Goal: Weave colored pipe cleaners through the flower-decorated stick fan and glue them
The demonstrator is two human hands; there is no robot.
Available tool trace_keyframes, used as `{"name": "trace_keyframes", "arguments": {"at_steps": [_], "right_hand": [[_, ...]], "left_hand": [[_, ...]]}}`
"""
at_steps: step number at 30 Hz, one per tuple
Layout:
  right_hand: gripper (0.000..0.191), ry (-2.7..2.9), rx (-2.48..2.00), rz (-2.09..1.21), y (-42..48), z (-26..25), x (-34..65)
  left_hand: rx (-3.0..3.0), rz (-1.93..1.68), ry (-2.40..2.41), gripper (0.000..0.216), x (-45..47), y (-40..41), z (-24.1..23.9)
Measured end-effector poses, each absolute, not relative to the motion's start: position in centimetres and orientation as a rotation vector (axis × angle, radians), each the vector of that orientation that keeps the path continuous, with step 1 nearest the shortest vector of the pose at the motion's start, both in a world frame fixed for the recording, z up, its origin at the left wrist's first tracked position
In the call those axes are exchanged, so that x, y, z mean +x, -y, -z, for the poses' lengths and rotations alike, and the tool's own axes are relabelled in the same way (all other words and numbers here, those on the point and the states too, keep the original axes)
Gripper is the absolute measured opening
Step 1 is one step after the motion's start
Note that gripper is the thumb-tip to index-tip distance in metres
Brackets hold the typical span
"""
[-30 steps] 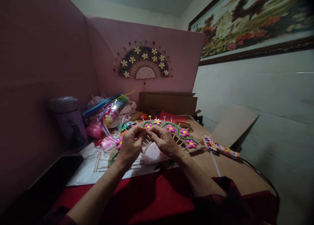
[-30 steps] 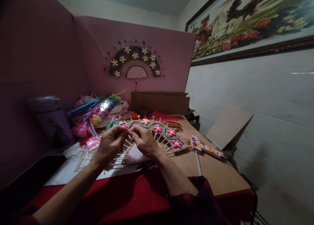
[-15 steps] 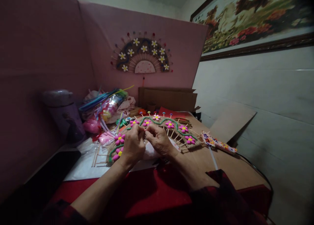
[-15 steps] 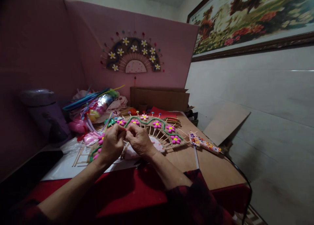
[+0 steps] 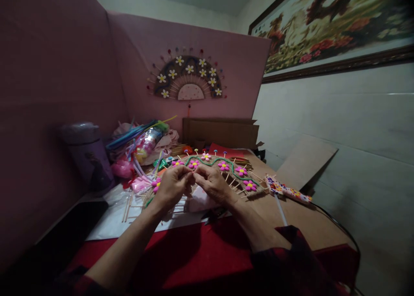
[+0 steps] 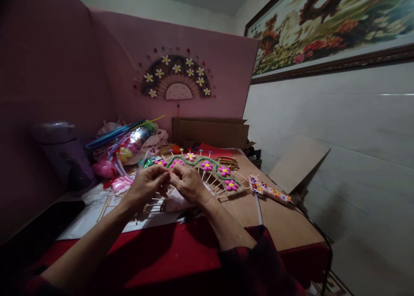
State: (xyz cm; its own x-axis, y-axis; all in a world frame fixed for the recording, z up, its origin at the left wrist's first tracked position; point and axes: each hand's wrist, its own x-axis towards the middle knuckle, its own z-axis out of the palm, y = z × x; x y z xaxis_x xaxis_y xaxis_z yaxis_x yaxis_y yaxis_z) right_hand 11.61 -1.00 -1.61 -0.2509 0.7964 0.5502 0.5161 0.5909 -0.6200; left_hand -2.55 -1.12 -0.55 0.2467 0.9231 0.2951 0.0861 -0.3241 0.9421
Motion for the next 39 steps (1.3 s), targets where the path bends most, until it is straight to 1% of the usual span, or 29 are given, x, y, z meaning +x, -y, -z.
{"name": "trace_keyframes", "arguments": {"at_steps": [3,6,10,14,18,21,24,27,29,32,39], "right_hand": [[0.015,1.947,-1.057,-0.337,1.2,1.4,11.7],[0.016,1.984,-1.039,-0.311,1.5,1.2,11.7],[0.014,1.997,-0.993,-0.270,1.4,1.6,11.2],[0.014,1.942,-0.988,-0.236,1.5,2.4,10.3],[0.015,1.856,-1.026,-0.211,1.8,3.0,9.6],[0.015,1.851,-1.041,-0.208,1.9,2.9,9.6],[0.015,1.865,-1.035,-0.242,1.9,2.3,10.2],[0.021,1.855,-1.039,-0.268,1.6,1.8,10.8],[0.020,1.861,-1.038,-0.279,1.4,1.7,11.0],[0.020,1.849,-1.048,-0.285,1.3,1.8,11.1],[0.017,1.881,-1.087,-0.250,1.4,1.5,11.6]], "left_hand": [[1.582,-1.141,-0.926,0.019,-2.6,1.3,0.3],[1.593,-1.164,-0.931,0.018,-2.5,1.4,0.6],[1.818,-1.324,-1.087,0.005,-2.2,1.2,1.7],[2.012,-1.507,-1.317,0.011,-1.9,1.3,2.7],[2.028,-1.545,-1.370,0.012,-1.7,1.7,3.1],[1.969,-1.556,-1.339,0.011,-1.6,1.7,2.9],[1.680,-1.519,-1.177,0.005,-1.5,1.5,2.5],[1.386,-1.438,-0.968,0.015,-1.6,1.4,2.0],[1.308,-1.407,-0.887,0.021,-1.6,1.5,1.7],[1.292,-1.396,-0.855,0.024,-1.6,1.9,1.2],[1.443,-1.297,-0.960,0.022,-1.9,1.9,0.4]]}}
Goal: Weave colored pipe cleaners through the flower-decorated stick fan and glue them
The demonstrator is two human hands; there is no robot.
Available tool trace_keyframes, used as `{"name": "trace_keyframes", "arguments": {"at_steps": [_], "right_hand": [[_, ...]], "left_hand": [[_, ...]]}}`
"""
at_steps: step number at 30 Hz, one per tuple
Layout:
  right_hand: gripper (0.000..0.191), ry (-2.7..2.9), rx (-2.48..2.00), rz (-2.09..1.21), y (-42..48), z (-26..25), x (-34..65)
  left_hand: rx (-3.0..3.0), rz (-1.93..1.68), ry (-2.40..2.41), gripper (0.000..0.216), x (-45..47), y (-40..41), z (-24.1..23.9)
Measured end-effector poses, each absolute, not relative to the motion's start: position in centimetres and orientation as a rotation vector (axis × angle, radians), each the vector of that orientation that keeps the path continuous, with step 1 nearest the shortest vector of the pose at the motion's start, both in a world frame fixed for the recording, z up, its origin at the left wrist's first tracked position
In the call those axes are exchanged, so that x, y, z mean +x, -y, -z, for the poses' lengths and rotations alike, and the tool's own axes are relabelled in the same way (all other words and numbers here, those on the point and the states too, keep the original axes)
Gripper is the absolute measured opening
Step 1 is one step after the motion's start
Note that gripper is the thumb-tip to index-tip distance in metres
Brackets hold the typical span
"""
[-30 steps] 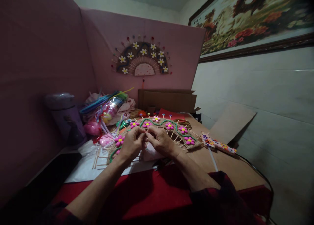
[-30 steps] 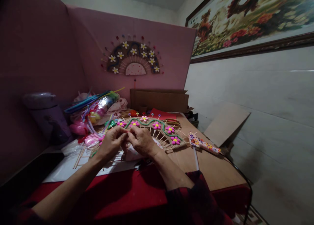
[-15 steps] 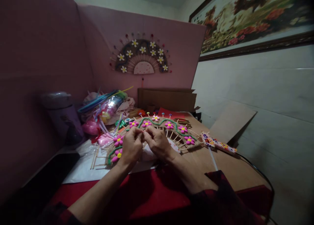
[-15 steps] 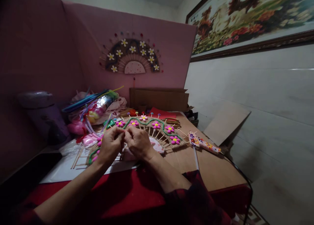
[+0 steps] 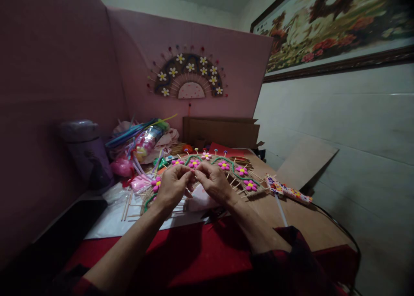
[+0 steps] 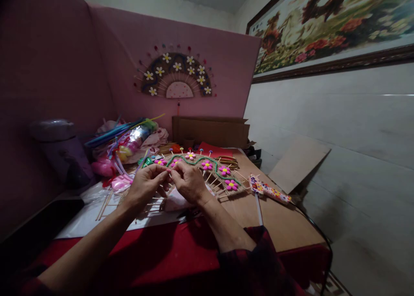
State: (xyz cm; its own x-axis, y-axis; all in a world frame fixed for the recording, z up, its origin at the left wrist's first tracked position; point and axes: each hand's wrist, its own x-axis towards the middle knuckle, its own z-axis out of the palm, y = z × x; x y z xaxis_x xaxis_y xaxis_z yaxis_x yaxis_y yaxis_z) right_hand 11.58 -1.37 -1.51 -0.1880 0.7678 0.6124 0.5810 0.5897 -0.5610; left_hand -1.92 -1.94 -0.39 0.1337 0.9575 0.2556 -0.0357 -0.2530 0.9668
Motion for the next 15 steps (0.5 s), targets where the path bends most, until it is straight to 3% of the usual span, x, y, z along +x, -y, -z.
{"name": "trace_keyframes", "arguments": {"at_steps": [15], "right_hand": [[0.023,2.008,-1.079,-0.240,1.35,0.67,12.34]], "left_hand": [[1.696,-1.194,-0.887,0.017,-2.57,1.37,0.55]]}}
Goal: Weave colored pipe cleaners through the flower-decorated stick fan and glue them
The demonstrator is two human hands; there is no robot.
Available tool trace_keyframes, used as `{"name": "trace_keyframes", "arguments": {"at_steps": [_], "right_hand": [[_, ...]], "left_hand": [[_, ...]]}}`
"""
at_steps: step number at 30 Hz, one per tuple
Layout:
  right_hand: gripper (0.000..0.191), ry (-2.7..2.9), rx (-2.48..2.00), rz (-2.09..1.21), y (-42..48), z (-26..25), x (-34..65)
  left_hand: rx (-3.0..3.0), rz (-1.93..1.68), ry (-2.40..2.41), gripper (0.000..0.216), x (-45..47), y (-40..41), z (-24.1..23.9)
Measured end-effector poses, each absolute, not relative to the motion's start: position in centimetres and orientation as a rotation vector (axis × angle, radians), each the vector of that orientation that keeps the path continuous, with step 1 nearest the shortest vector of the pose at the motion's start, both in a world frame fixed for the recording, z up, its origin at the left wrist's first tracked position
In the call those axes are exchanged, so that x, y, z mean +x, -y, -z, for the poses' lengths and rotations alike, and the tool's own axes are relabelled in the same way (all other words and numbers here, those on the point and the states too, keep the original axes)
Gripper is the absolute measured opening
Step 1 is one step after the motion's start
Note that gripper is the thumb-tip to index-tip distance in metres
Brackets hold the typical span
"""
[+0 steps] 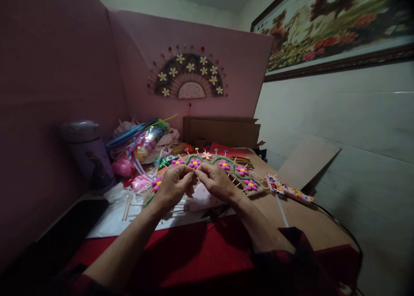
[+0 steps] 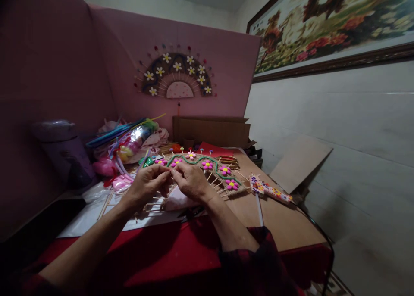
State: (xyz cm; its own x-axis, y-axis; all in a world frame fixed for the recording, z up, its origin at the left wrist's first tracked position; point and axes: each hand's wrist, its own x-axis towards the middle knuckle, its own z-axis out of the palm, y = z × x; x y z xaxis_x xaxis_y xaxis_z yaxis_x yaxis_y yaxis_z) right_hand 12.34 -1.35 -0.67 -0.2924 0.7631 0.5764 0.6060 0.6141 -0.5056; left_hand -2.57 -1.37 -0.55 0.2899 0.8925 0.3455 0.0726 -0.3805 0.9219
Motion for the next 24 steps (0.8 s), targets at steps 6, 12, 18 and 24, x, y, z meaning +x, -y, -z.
{"name": "trace_keyframes", "arguments": {"at_steps": [6,12,18,24], "right_hand": [[0.018,2.002,-1.019,-0.285,1.2,0.8,12.3],[0.015,1.914,-0.975,-0.322,0.9,1.5,11.5],[0.016,1.831,-0.997,-0.288,0.9,2.1,11.0],[0.014,1.909,-1.074,-0.130,1.0,1.8,11.1]], "left_hand": [[1.724,-1.194,-0.906,0.018,-2.6,1.4,0.5],[1.695,-1.189,-0.893,0.013,-2.8,1.4,0.5],[1.743,-1.196,-0.922,0.014,-2.7,1.4,1.0],[1.745,-1.292,-0.954,0.014,-2.3,1.3,1.3]]}}
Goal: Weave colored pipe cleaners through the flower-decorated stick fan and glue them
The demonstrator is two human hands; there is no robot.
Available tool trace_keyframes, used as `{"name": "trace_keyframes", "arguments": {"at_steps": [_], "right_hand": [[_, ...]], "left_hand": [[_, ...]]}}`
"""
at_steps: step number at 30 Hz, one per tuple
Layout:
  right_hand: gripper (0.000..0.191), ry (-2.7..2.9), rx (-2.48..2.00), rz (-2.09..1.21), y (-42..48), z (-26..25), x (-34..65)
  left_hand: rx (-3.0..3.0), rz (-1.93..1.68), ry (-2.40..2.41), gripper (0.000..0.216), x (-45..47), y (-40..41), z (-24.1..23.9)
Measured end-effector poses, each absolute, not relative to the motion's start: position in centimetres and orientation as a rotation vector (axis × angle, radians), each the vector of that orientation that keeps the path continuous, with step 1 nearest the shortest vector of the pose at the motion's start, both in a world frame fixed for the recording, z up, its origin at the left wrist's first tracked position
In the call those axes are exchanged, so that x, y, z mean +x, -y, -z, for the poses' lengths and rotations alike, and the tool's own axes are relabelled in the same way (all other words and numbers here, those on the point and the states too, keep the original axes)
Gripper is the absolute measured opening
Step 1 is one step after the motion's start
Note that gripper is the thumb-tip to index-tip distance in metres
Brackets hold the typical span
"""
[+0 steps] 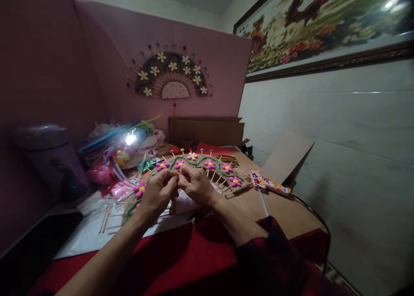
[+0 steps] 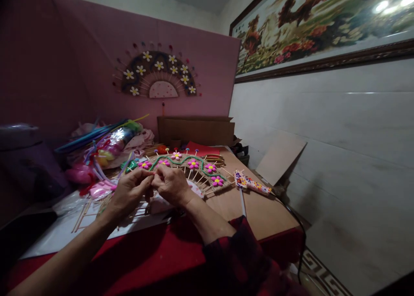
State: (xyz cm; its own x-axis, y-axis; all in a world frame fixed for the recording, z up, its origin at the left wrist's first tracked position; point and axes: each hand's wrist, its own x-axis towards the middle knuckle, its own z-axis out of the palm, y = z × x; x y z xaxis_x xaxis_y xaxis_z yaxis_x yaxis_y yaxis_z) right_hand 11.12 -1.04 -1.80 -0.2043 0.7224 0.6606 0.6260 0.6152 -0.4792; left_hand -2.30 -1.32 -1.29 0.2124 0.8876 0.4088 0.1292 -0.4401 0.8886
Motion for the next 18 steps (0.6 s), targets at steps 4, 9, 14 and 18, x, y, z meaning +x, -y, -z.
{"name": "trace_keyframes", "arguments": {"at_steps": [4,9,14,18], "right_hand": [[0.012,2.012,-1.105,0.041,1.3,1.1,11.7],[0.016,2.093,-1.102,0.147,1.2,1.2,11.8],[0.018,2.095,-1.210,0.241,2.0,0.4,11.1],[0.020,1.970,-1.252,0.316,3.2,-3.4,13.4]], "left_hand": [[1.708,-1.293,-0.922,0.018,-2.4,1.3,0.8],[1.736,-1.268,-0.958,0.022,-2.9,1.0,0.7],[1.839,-1.344,-1.031,0.018,-3.0,1.0,0.6],[1.698,-1.383,-0.963,0.019,-2.9,1.2,0.4]]}}
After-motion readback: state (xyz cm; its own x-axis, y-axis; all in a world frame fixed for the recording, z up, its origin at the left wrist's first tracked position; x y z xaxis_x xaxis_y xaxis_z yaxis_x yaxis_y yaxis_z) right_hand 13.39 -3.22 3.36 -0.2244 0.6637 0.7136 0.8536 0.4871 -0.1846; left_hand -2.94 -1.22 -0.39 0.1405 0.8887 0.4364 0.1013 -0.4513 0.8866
